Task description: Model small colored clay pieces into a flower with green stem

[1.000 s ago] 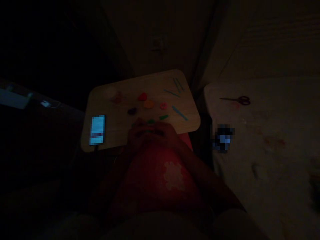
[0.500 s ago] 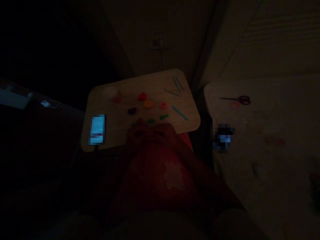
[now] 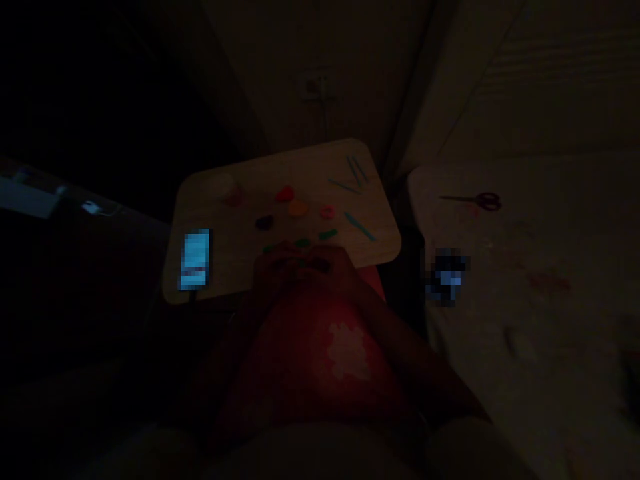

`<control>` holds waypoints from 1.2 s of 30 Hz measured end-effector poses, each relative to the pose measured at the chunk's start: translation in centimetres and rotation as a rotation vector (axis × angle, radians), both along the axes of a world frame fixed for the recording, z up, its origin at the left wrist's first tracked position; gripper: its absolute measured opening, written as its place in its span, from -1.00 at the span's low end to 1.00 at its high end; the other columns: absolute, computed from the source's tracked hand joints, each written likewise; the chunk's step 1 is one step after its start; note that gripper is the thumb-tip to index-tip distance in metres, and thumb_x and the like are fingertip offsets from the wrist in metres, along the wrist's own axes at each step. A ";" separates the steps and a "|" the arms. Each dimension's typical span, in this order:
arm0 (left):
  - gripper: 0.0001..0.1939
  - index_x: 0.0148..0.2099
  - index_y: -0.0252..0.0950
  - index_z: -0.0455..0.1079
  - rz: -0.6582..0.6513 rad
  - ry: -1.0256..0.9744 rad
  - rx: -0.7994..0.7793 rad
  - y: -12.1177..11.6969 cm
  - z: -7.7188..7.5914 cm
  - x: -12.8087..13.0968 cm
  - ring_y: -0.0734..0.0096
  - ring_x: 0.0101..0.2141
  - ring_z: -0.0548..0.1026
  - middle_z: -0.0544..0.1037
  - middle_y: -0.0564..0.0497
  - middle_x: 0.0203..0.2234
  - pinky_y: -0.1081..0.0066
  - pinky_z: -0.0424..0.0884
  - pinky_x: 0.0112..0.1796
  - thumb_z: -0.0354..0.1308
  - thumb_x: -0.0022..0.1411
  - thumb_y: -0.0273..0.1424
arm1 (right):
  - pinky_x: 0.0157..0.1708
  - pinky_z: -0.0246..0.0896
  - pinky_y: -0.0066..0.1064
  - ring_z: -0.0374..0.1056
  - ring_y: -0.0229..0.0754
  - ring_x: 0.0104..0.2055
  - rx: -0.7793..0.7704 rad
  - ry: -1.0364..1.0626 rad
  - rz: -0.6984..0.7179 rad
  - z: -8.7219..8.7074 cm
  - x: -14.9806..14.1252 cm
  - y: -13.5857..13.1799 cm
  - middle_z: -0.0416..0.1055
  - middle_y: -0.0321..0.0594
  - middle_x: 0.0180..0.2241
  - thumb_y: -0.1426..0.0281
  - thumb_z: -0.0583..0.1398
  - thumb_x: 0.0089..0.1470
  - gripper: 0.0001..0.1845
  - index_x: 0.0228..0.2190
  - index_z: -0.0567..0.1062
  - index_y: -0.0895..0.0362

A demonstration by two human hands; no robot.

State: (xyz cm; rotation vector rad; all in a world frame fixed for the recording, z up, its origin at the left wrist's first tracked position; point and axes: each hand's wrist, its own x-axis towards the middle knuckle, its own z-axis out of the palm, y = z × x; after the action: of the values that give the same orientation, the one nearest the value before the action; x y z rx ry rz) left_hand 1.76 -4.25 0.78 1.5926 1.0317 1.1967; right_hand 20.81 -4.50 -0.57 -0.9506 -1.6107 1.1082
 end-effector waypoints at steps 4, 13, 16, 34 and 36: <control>-0.66 -0.14 -0.17 0.68 -0.022 0.026 0.078 -0.2 -0.1 -0.2 0.20 -0.17 0.58 0.63 -0.09 -0.23 0.22 0.52 -0.11 0.34 0.28 -0.03 | -0.43 0.21 -0.38 0.34 -0.22 -0.44 0.004 0.020 -0.018 -0.1 0.0 0.0 0.54 -0.24 -0.43 0.02 0.35 0.15 -0.63 -0.40 0.63 0.07; -0.54 0.15 -0.26 0.43 0.423 0.591 0.291 -0.2 1.1 -3.5 -0.08 0.04 0.43 0.48 -0.22 0.01 -0.01 0.34 0.12 0.32 0.23 -0.31 | -0.47 0.19 -0.39 0.33 -0.22 -0.46 -0.074 0.055 -0.142 -0.4 0.1 0.3 0.52 -0.27 -0.47 0.11 0.35 0.15 -0.71 -0.40 0.61 0.07; -0.65 0.03 -0.28 0.46 0.412 0.719 0.215 0.2 0.2 -4.0 -0.18 0.03 0.42 0.48 -0.26 -0.05 -0.11 0.29 0.14 0.31 0.19 -0.41 | -0.44 0.23 -0.39 0.35 -0.22 -0.44 -0.078 0.051 -0.140 -0.5 0.1 0.2 0.54 -0.27 -0.45 0.17 0.35 0.15 -0.77 -0.38 0.63 0.07; -0.81 -0.09 -0.24 0.52 0.338 0.403 0.225 0.1 2.1 -1.0 0.17 -0.10 0.51 0.55 -0.10 -0.15 0.19 0.48 -0.04 0.18 0.36 -0.27 | -0.44 0.25 -0.39 0.37 -0.21 -0.45 -0.131 0.053 -0.189 0.0 -0.5 0.3 0.54 -0.26 -0.46 0.09 0.39 0.03 -0.69 -0.42 0.59 0.07; -0.78 -0.09 -0.25 0.55 0.214 0.220 0.108 -0.5 2.8 0.3 0.24 -0.13 0.55 0.60 -0.10 -0.16 0.28 0.50 -0.10 0.22 0.36 -0.23 | -0.44 0.27 -0.39 0.37 -0.22 -0.46 -0.128 0.059 -0.175 0.1 -0.7 0.3 0.53 -0.27 -0.47 0.08 0.41 0.01 -0.66 -0.45 0.56 0.08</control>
State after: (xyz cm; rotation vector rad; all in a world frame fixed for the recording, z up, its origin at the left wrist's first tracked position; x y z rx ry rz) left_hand 2.06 -4.72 3.56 1.7619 1.3250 1.2561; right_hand 20.13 -4.25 -0.43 -1.1103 -1.3934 1.1173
